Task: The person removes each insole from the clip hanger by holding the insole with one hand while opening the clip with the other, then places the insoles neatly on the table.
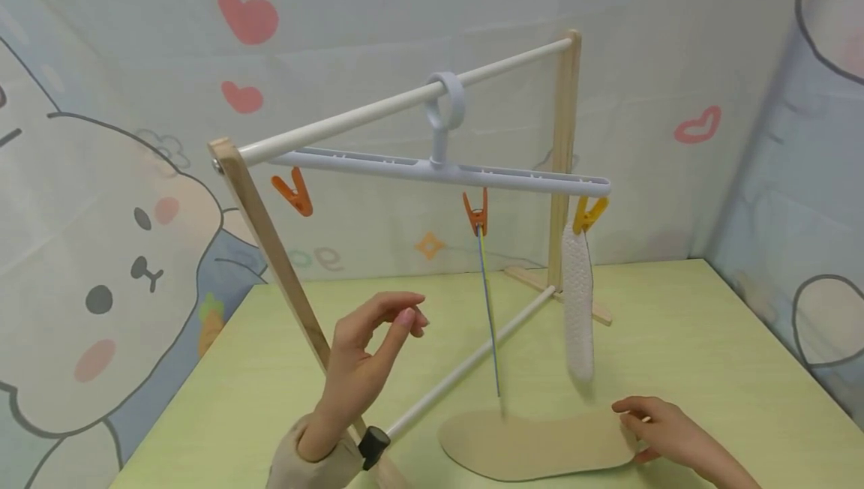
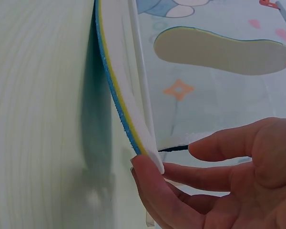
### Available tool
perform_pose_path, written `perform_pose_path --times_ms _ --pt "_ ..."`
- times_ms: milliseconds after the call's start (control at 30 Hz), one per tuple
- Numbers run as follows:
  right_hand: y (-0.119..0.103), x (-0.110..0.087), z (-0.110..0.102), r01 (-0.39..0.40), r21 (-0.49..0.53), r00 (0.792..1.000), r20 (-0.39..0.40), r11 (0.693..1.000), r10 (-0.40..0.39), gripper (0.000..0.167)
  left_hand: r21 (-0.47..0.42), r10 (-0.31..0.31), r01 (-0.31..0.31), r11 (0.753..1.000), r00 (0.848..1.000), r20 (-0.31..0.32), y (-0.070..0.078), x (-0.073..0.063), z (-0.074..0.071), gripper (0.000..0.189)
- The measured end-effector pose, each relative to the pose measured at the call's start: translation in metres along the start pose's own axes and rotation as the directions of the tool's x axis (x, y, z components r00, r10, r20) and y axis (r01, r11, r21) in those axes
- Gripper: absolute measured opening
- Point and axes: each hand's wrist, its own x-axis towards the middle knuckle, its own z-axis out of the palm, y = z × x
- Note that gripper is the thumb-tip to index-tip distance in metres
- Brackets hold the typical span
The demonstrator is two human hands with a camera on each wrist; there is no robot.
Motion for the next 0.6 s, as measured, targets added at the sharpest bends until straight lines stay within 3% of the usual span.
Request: perform_pose_path --times_ms 333,600 --pt "0.000 0.000 0.001 0.004 -0.034 1.000 -0.007 0.999 -0.005 0.045 0.150 -0.106 0.118 0.982 0.990 -0.089 -0.010 -0.001 0.011 0.016" --pt "0.002 0.001 0.003 0.002 -0.045 1.000 -0.018 0.999 -0.003 0.046 0.214 -0.037 0.059 0.975 0.994 -0.102 -0.020 -0.001 0.018 0.017"
